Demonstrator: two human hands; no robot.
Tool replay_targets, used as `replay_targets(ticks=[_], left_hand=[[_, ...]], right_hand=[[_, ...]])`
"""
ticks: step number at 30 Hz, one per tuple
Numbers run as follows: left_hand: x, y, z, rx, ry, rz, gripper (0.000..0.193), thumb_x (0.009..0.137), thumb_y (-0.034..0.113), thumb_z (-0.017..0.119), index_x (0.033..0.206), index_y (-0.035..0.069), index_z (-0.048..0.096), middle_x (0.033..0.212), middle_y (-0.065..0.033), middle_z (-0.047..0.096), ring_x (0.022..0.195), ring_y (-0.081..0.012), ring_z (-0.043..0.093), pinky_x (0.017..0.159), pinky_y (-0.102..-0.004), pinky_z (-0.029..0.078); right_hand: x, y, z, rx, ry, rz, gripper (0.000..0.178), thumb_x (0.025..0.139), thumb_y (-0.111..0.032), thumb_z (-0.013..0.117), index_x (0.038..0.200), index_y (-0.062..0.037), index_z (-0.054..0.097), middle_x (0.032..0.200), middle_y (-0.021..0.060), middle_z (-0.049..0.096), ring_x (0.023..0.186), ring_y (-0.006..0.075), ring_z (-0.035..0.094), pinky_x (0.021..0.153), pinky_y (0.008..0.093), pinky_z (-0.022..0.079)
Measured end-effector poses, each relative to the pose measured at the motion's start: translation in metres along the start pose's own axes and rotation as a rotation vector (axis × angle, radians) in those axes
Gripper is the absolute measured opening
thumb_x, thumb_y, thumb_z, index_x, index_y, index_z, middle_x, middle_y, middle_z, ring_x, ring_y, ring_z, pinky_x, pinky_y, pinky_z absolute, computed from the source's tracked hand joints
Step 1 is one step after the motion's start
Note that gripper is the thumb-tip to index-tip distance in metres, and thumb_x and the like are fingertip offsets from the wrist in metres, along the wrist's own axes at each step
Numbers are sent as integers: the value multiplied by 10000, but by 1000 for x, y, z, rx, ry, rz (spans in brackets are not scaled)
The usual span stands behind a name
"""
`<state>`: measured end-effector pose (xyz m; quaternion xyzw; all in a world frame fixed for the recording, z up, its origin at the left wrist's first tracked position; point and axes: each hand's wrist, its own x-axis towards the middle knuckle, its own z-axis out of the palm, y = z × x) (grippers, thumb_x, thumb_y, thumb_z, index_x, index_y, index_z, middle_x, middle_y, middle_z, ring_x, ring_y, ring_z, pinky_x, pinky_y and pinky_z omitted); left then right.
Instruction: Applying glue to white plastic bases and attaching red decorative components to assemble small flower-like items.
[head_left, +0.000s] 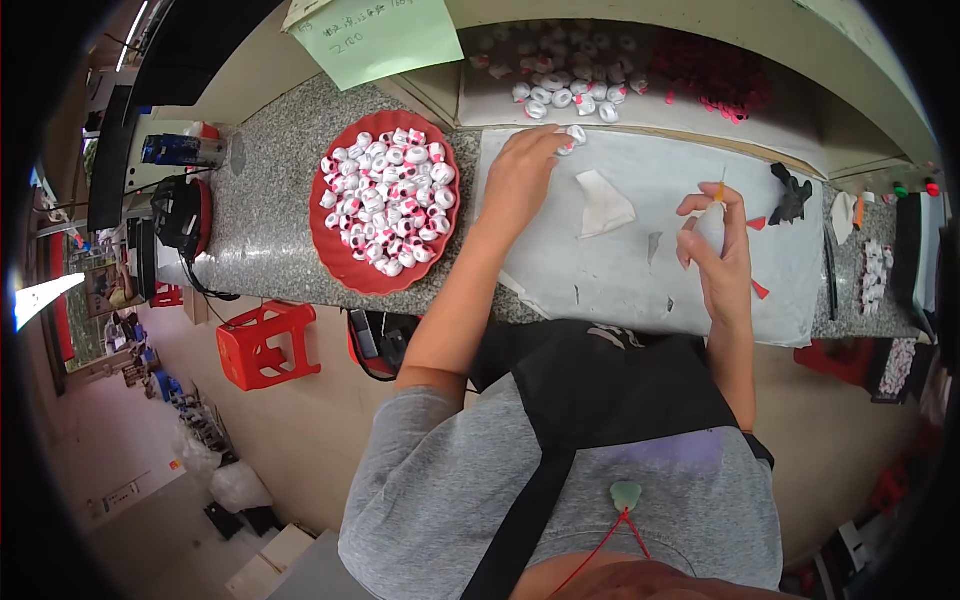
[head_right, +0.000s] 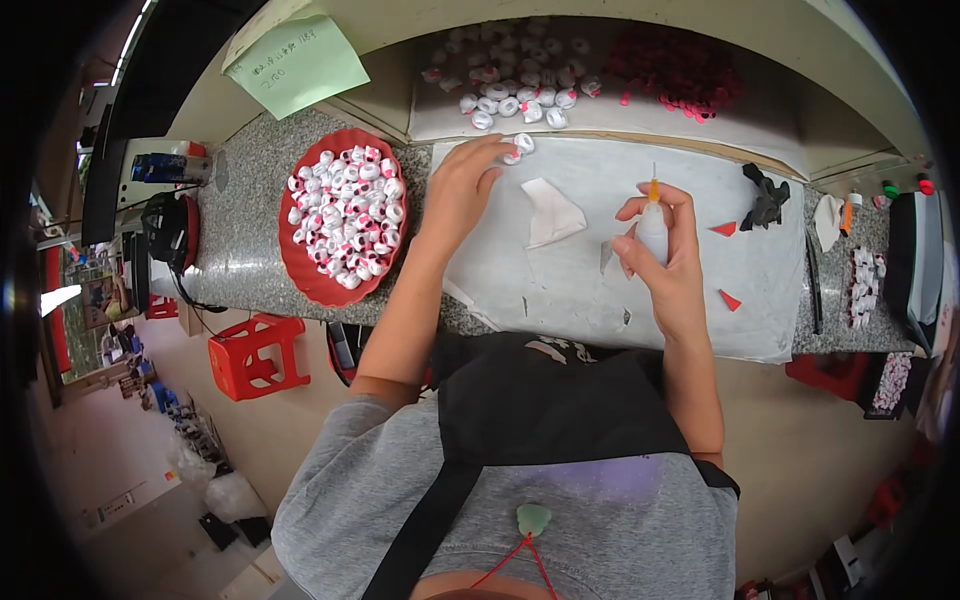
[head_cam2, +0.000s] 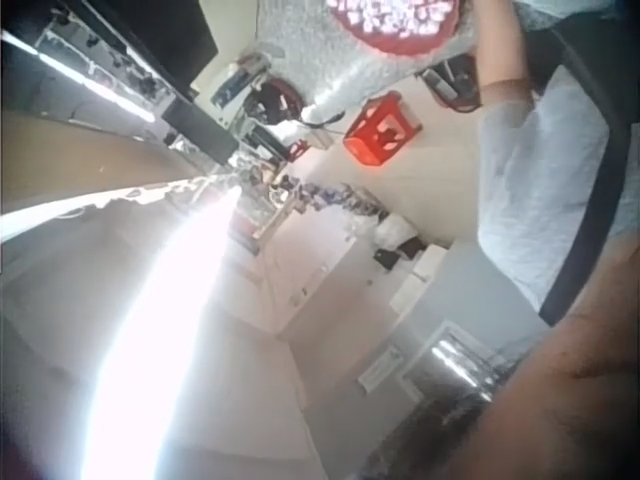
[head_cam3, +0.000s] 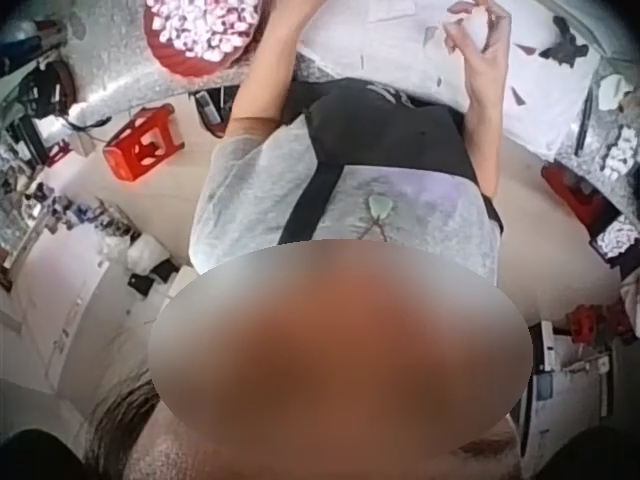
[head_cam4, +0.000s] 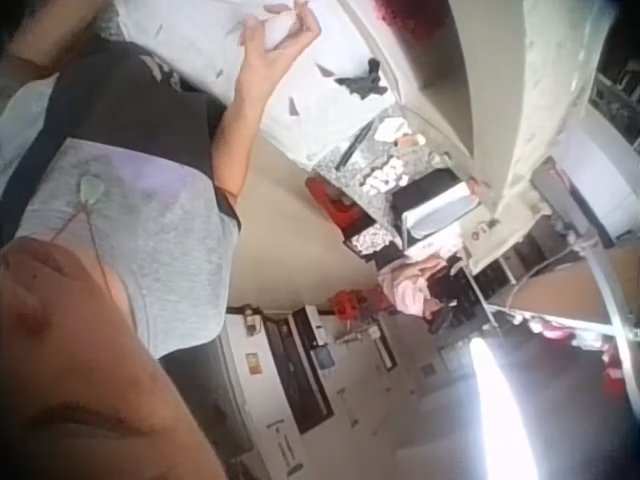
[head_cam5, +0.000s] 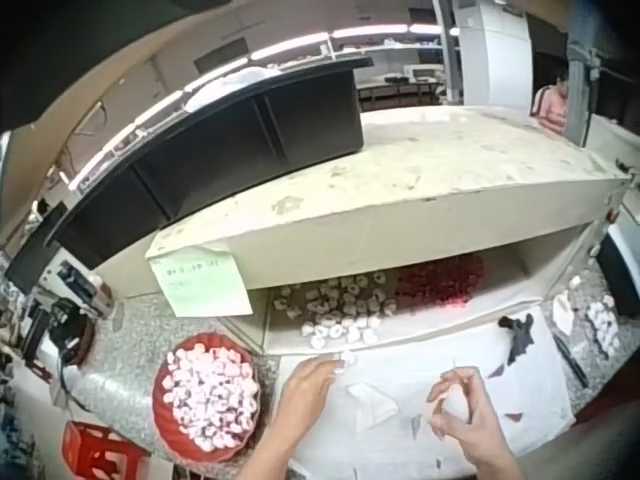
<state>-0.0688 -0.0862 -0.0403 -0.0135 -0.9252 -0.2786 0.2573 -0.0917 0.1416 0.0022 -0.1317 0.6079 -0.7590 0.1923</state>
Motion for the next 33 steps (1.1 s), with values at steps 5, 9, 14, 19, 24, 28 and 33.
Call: replay_targets(ticks=[5,9,14,19,24,28,33], left_hand=[[-5,-6,19,-196,-122,-110,265,658,-37,559,908,51,550,930,-95,516,810,-198,514,653,-275,430],[-6,32,9,-972,-81,-418,245,692,-38,546,932,9,546,985,-67,469,817,-120,481,675,-227,423],[-1,75,-1,-1255,-98,-451,212,710,-25,542,922,-27,538,957,-53,459,836,-92,466,687,-198,410],[0,96,5,-1498,-93,-481,262,714,-38,533,970,-42,479,935,-101,524,857,-133,510,774,-244,409],[0,103,6,-1422,-77,-453,306,707,-13,543,998,-24,452,995,-150,501,868,-180,518,774,-297,425],[1,103,5,-1470,-51,-469,353,707,-20,537,1038,-19,414,992,-152,504,881,-181,515,781,-304,423],[0,103,4,-1478,-50,-478,360,704,-22,538,1040,-19,410,998,-153,502,878,-182,517,780,-306,423]], right_hand=[[-14,-4,-21,106,-13,2,329,692,-55,460,997,-25,338,921,97,383,597,133,435,453,223,372],[-16,-21,-18,42,49,0,279,702,-79,484,943,8,376,931,105,380,645,157,466,478,248,410],[-17,-27,-17,133,192,-119,244,670,-13,557,883,11,438,889,114,435,691,146,465,480,225,409],[-18,-37,-10,314,296,-425,296,595,11,632,830,-12,452,849,104,457,690,146,465,584,228,400],[-23,-34,-12,-132,235,-699,358,552,10,685,826,-27,458,822,96,443,678,152,483,593,237,403],[-27,-35,-8,-293,143,-792,397,524,19,713,833,-29,469,800,91,436,608,141,504,540,233,428],[-27,-35,-6,-354,125,-809,424,504,26,722,842,-32,472,795,89,434,627,148,520,531,231,448]])
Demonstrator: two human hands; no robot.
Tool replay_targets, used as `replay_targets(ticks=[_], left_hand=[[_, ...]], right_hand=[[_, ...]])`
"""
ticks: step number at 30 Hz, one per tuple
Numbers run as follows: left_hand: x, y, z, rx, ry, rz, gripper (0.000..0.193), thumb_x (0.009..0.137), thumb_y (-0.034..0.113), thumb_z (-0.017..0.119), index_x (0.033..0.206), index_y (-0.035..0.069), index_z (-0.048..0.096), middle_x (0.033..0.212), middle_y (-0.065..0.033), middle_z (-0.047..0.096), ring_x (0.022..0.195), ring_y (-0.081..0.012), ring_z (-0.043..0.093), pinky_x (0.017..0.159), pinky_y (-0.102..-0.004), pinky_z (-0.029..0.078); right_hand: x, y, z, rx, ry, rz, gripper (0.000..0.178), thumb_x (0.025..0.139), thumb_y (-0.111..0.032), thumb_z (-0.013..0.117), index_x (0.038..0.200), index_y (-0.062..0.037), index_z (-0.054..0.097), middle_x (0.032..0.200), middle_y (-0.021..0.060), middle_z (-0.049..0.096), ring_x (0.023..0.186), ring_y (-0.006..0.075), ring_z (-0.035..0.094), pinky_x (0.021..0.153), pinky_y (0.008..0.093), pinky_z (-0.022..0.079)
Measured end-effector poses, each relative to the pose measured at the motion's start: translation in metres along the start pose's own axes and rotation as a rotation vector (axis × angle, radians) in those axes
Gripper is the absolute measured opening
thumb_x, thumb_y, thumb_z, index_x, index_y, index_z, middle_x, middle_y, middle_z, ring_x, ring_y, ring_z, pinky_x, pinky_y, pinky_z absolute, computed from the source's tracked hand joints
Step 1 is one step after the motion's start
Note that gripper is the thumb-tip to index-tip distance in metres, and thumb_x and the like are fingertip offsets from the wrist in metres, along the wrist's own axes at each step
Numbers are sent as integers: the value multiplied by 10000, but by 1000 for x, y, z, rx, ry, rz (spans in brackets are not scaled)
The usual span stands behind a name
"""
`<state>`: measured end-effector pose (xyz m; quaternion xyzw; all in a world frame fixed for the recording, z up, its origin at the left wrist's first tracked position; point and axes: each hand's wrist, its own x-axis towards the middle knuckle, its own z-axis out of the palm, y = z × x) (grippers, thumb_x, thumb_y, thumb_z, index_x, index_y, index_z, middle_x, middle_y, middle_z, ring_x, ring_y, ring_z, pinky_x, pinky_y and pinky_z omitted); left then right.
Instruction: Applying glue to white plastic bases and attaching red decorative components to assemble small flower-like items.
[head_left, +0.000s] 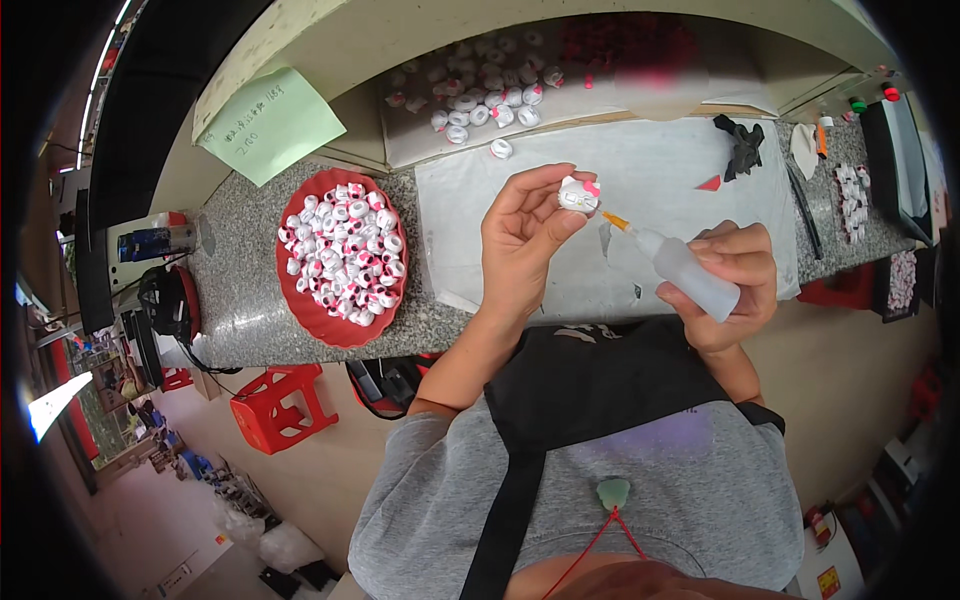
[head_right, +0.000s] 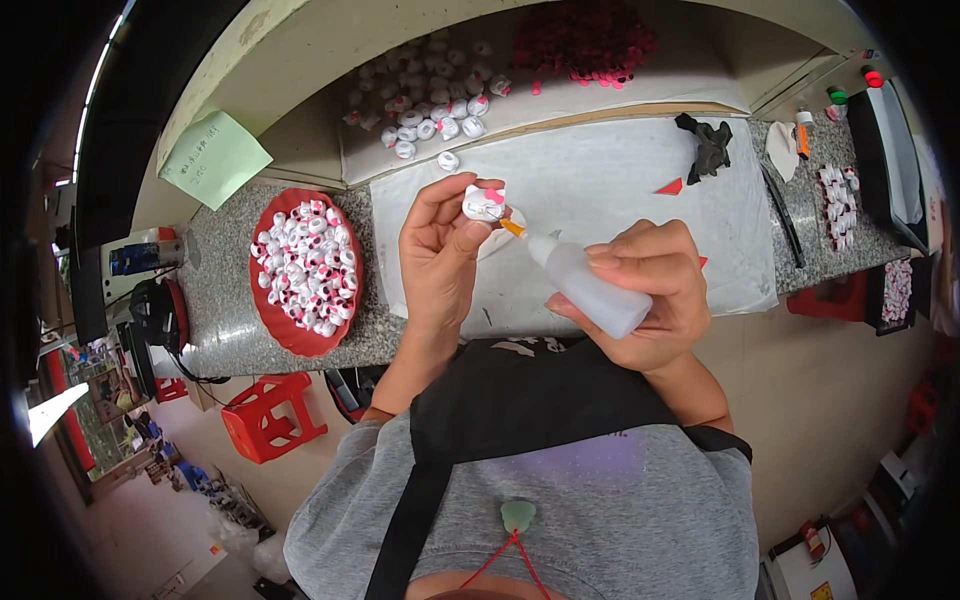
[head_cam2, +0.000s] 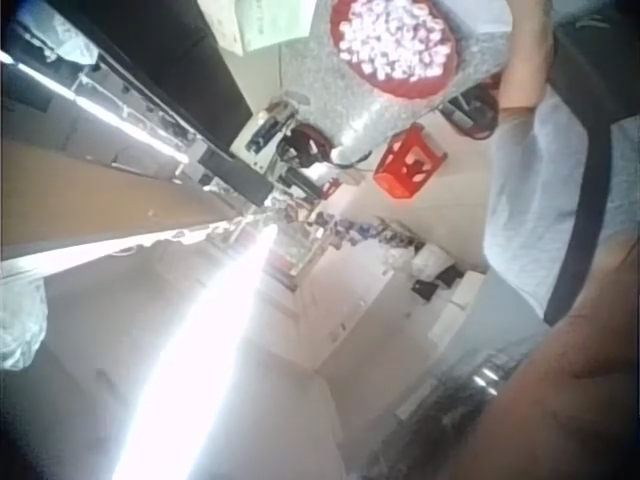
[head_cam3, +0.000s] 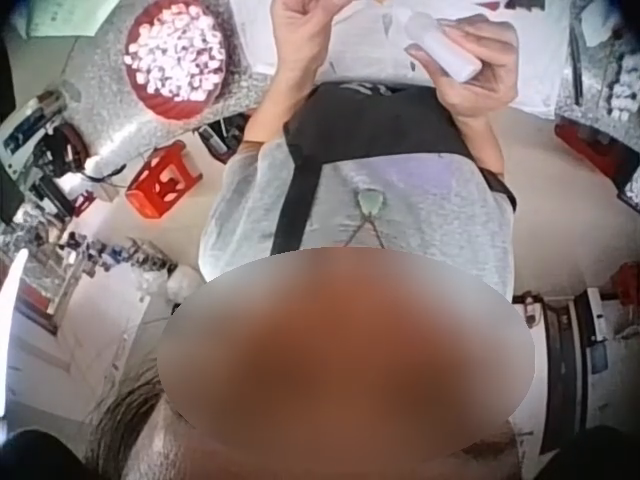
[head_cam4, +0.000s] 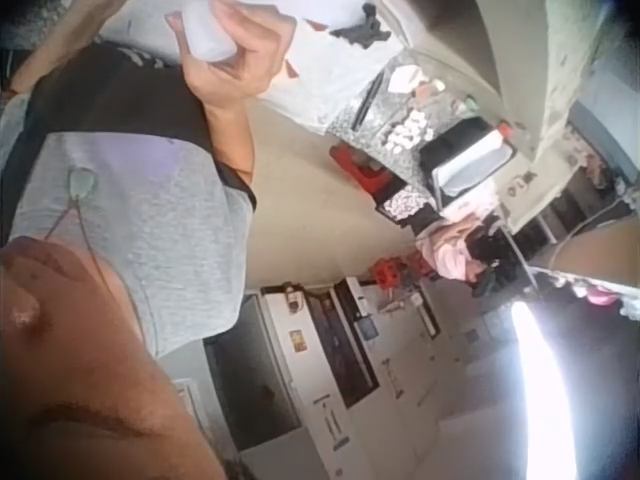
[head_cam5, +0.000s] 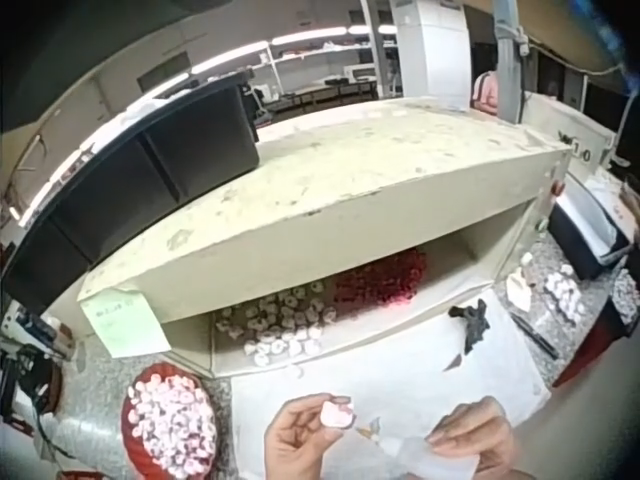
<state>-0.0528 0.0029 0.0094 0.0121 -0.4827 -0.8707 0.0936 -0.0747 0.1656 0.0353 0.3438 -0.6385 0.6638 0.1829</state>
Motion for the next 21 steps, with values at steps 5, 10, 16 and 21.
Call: replay_targets(ticks=[5,10,16,21], left_hand=[[0,0,0,-38,-9,-20,338,699,-46,546,1015,-35,427,965,-133,513,914,-163,497,792,-259,412],[-1,1,0,-21,-18,-35,339,699,-44,548,1016,-36,428,961,-128,514,919,-162,494,796,-258,409],[-2,0,-1,-13,-16,-47,337,700,-43,547,1015,-35,429,961,-127,514,912,-161,496,795,-259,409],[-3,0,-1,-29,0,-72,338,701,-44,544,1018,-35,426,961,-129,513,901,-161,501,785,-269,420]], right_hand=[[-1,0,1,-16,-14,7,424,500,22,725,840,-34,478,788,87,434,618,149,517,528,235,448],[0,-1,1,-28,-21,9,414,493,16,730,826,-32,490,776,89,441,605,149,513,521,235,444],[0,-3,0,-27,-40,8,413,489,18,730,828,-32,498,773,90,451,578,137,498,484,227,415],[-2,-3,-1,-50,-14,-5,417,487,17,732,831,-37,502,771,87,455,574,134,493,474,229,404]])
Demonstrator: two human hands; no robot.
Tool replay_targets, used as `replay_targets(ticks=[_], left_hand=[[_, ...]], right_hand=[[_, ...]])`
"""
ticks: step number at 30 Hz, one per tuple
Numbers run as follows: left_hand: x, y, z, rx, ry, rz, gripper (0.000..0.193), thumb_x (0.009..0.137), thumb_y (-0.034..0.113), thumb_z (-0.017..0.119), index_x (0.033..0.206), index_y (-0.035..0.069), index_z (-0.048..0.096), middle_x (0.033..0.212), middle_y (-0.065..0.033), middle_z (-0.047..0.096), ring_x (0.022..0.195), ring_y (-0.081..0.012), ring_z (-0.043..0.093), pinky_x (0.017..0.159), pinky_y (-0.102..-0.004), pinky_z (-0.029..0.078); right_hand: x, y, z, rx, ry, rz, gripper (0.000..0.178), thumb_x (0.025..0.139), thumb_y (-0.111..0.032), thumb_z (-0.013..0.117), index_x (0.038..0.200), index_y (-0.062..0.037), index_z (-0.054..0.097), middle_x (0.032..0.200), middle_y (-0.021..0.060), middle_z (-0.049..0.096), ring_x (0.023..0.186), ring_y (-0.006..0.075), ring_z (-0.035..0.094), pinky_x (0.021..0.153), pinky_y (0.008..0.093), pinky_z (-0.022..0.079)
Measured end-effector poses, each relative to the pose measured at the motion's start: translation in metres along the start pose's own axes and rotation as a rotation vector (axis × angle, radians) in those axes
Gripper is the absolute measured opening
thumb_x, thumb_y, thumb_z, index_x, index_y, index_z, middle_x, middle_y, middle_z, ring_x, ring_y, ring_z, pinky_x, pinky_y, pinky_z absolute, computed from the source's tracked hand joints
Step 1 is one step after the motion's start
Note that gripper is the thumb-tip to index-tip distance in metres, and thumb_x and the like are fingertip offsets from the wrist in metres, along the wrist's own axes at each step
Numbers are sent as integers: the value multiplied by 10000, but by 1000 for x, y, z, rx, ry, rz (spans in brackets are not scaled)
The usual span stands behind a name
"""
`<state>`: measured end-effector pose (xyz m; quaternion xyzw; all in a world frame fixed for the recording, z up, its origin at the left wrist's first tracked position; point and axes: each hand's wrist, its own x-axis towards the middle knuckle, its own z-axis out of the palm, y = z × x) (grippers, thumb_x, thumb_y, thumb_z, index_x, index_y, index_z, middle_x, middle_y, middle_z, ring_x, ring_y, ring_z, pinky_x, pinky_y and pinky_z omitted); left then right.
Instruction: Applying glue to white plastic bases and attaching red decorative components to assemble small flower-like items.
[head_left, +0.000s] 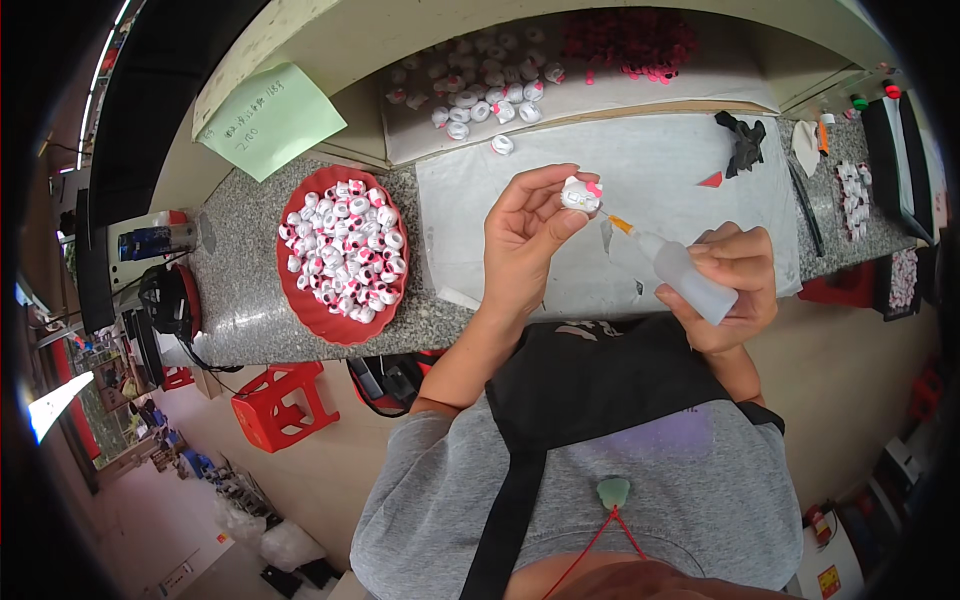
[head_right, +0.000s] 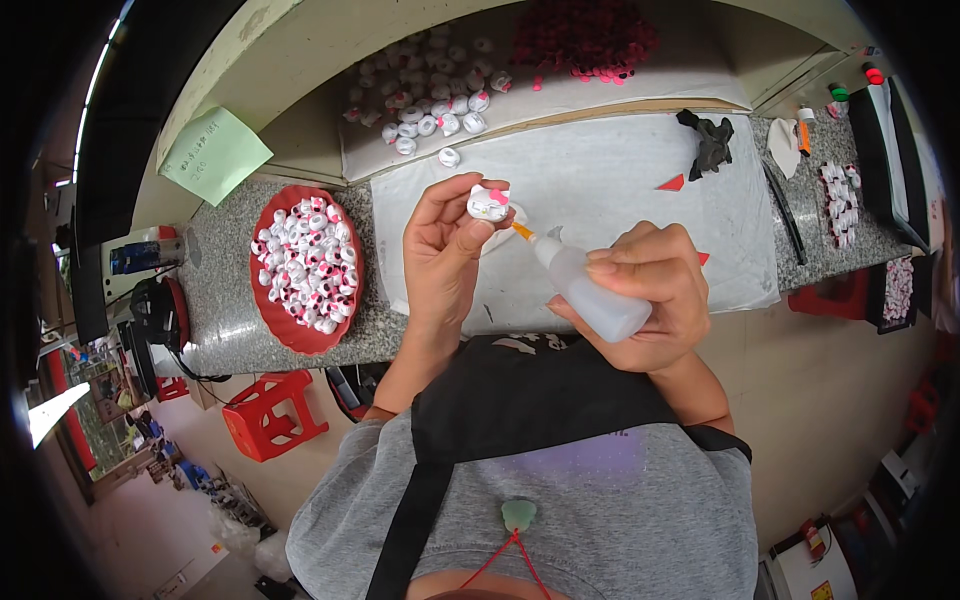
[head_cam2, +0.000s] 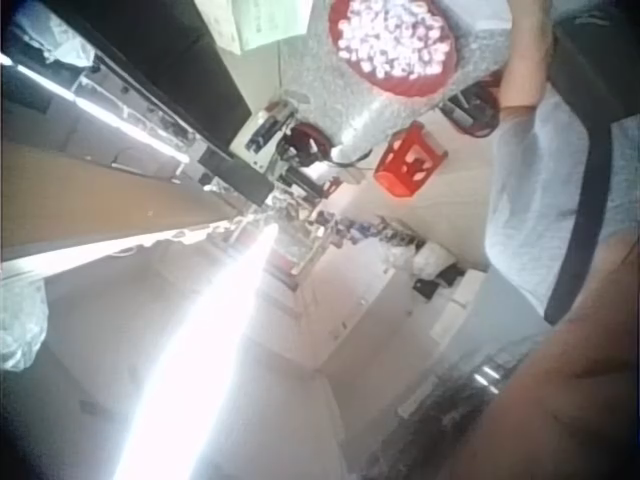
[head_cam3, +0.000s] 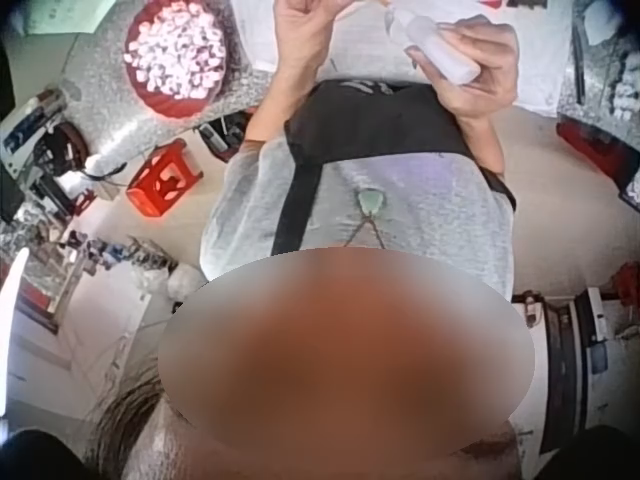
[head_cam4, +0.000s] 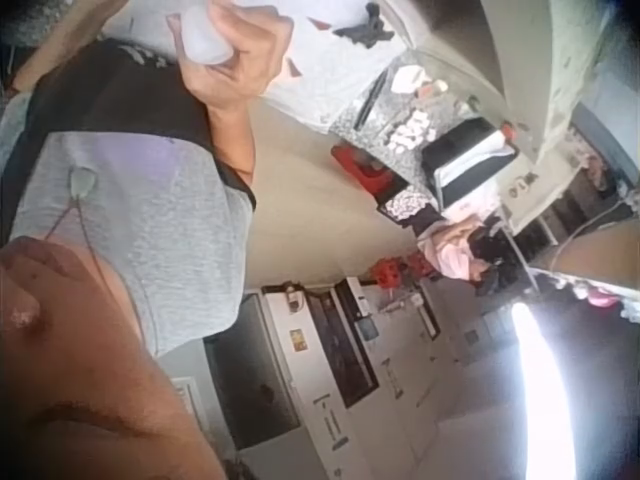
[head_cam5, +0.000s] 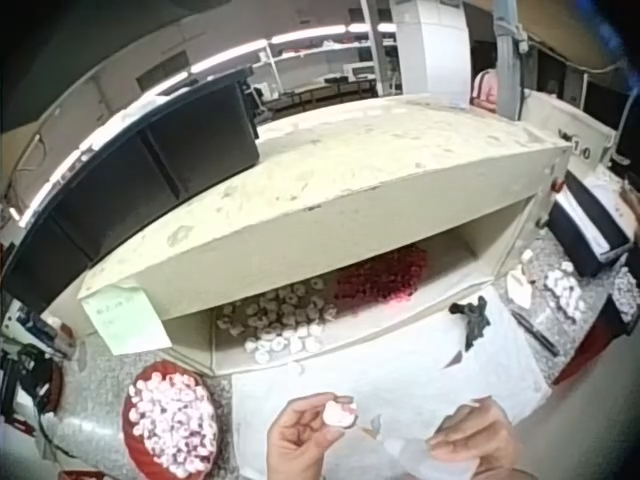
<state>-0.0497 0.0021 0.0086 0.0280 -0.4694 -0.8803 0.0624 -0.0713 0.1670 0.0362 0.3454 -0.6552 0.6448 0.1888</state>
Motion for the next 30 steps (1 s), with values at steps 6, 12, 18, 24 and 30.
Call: replay_targets(ticks=[6,12,18,24,30], left_hand=[[-1,0,1,14,-19,20,351,710,2,545,1037,-18,420,993,-149,506,886,-177,514,757,-297,435],[0,0,3,-20,-43,-14,337,703,-44,542,1019,-31,427,967,-136,517,903,-161,504,787,-268,420],[-1,-2,1,35,-14,7,351,707,-8,544,1034,-21,418,986,-150,508,867,-176,520,766,-288,428],[-1,-1,2,5,-29,1,343,698,-54,543,1021,-30,430,969,-123,511,907,-154,499,798,-251,404],[-3,-3,2,91,-49,54,334,684,-80,543,1002,-31,455,974,-116,500,906,-151,496,784,-246,407]], right_hand=[[-3,-1,-1,-27,10,34,362,548,-34,701,835,-56,482,792,82,461,585,146,452,550,260,385],[-4,-2,0,-27,1,41,361,551,-34,698,840,-51,481,791,86,461,580,145,453,553,261,387],[-5,-3,-1,-15,-14,62,352,555,-34,694,835,-52,480,791,87,460,585,143,453,560,261,389],[-4,-1,0,-3,10,52,359,552,-38,698,837,-59,482,794,83,460,595,142,451,571,259,388],[-3,-2,1,-32,-11,51,365,546,-25,699,839,-60,483,796,80,461,592,140,451,568,259,383]])
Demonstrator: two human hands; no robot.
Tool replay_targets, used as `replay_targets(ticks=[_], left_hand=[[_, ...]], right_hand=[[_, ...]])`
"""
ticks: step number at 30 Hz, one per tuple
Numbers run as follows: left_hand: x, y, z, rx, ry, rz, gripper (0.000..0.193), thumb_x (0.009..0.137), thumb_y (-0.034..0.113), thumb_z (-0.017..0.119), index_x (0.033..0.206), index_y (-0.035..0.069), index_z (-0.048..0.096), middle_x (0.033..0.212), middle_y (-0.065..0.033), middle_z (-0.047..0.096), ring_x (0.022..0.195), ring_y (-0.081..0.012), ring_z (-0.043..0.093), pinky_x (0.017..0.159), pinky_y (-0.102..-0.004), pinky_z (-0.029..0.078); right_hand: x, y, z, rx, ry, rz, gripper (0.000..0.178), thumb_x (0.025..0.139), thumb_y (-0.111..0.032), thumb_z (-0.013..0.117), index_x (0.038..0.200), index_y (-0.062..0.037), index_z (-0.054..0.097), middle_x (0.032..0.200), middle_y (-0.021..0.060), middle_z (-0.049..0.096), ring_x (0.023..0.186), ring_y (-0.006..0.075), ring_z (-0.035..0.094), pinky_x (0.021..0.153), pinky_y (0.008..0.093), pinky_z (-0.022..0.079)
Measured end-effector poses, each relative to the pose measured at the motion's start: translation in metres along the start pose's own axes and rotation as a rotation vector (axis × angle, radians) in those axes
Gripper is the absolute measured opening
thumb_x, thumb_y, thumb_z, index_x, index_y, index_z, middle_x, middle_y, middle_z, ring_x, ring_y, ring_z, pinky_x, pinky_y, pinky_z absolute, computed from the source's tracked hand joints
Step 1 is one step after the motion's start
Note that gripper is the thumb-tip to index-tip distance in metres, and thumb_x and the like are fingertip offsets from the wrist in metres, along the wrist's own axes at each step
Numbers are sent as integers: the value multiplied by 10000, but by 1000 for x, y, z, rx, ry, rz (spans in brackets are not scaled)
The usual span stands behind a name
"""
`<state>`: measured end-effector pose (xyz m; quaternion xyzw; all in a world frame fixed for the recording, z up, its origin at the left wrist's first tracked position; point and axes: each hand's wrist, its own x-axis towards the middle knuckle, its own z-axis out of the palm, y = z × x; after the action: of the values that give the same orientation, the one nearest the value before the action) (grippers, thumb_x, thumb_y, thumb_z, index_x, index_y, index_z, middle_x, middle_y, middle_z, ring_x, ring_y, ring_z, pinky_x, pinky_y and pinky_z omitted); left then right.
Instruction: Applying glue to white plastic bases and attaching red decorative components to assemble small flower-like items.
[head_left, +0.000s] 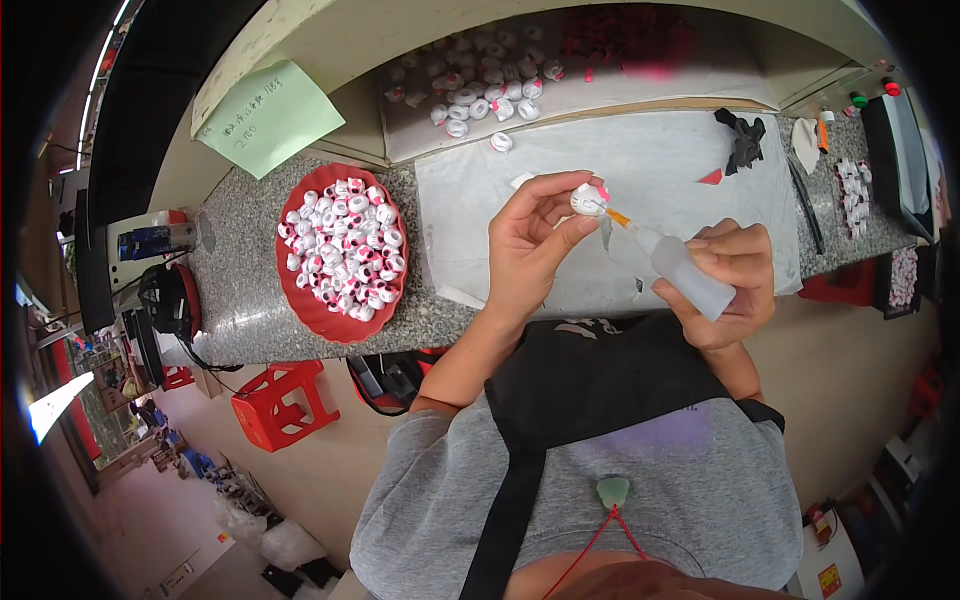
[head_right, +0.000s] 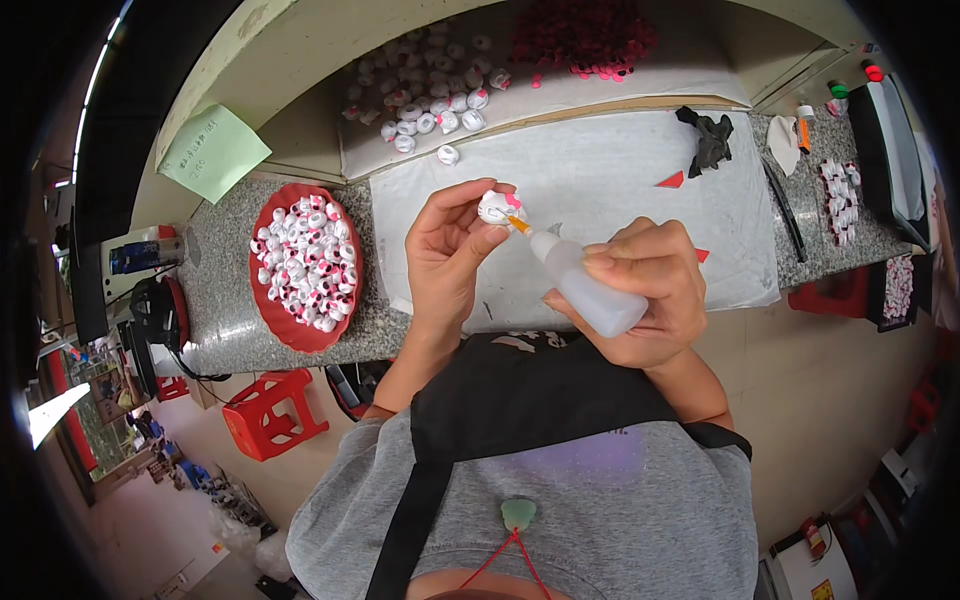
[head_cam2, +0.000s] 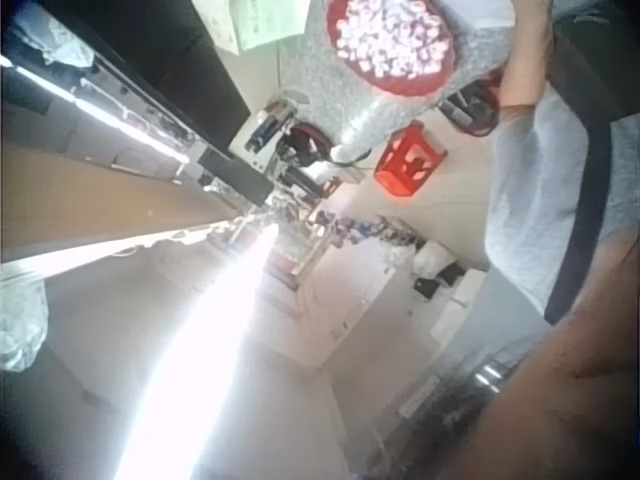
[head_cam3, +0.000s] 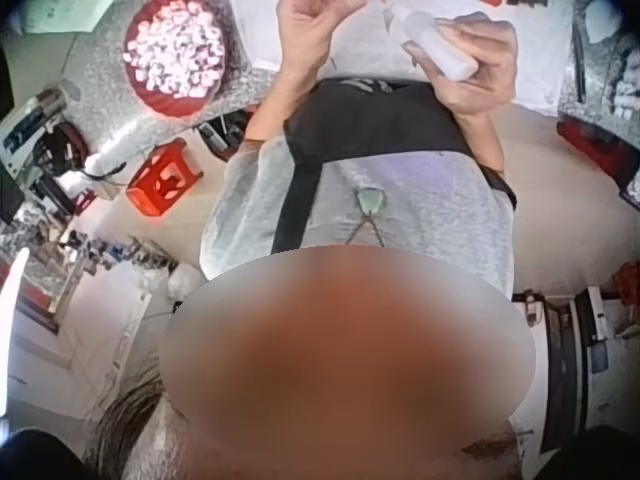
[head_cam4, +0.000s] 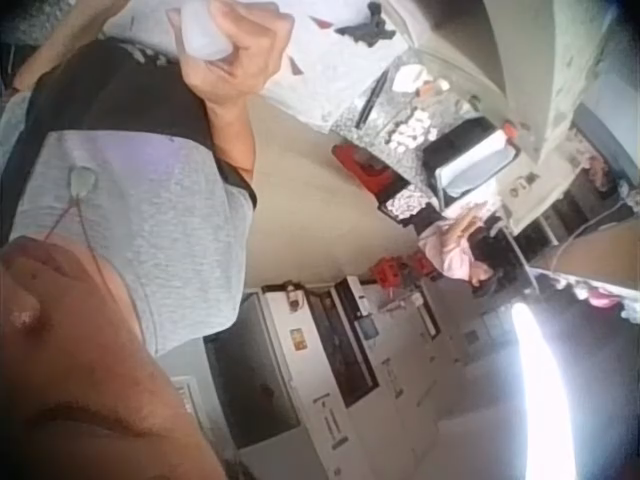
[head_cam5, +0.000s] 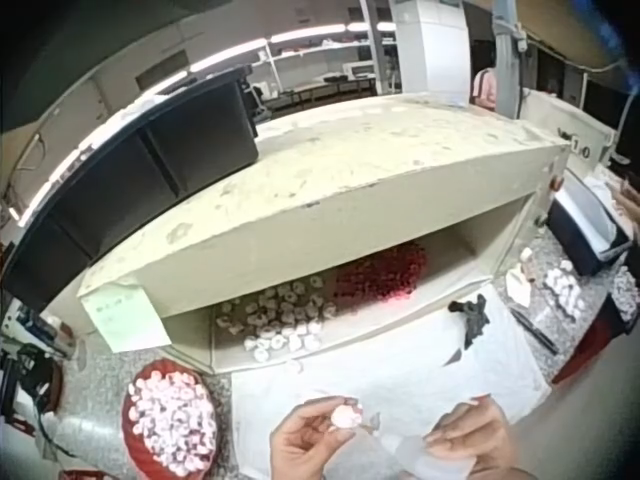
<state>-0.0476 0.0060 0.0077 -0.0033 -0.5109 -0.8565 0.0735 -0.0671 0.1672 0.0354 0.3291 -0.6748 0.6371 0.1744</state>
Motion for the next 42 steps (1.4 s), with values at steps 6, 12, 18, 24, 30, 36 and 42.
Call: replay_targets(ticks=[6,12,18,24,30,36,42], left_hand=[[0,-1,-2,233,-17,72,327,680,-78,545,993,-32,464,987,-125,499,876,-154,498,750,-247,419],[2,0,-4,288,-16,88,304,686,-77,537,981,-37,472,992,-122,498,879,-154,496,749,-245,414],[5,4,-16,197,6,90,310,687,-70,541,988,-23,483,985,-104,500,873,-145,495,744,-239,411],[9,17,-51,-86,247,101,315,703,-57,525,1001,-9,433,972,-102,519,868,-158,514,779,-285,421],[4,17,-47,-161,224,92,323,709,-30,538,1011,6,429,985,-107,514,857,-179,522,785,-299,419],[-2,20,-46,-189,198,66,344,702,-5,562,1017,6,424,1018,-119,491,885,-171,507,793,-309,417],[-1,19,-44,-145,197,97,332,696,-37,551,1005,-7,431,1004,-120,498,877,-161,509,777,-291,425]], right_hand=[[0,-1,3,18,-3,13,369,533,-6,699,831,-56,486,788,81,460,593,139,455,567,265,379],[2,-1,0,-1,-29,16,367,523,13,691,819,-51,483,776,84,454,607,143,453,576,259,374],[7,14,-2,69,26,64,377,529,28,695,825,-20,465,774,104,464,606,133,464,528,226,400],[34,74,-4,201,-99,541,194,662,10,556,812,-19,437,763,63,468,721,148,512,556,236,443],[61,161,22,-339,-257,415,207,694,-84,547,891,-39,499,804,98,533,700,213,540,587,289,441],[71,179,36,-870,-448,209,158,663,-107,575,801,-36,545,764,134,550,718,301,518,631,370,410],[58,123,26,-476,-254,228,116,687,-67,571,789,-21,541,678,108,547,592,216,520,534,289,414]])
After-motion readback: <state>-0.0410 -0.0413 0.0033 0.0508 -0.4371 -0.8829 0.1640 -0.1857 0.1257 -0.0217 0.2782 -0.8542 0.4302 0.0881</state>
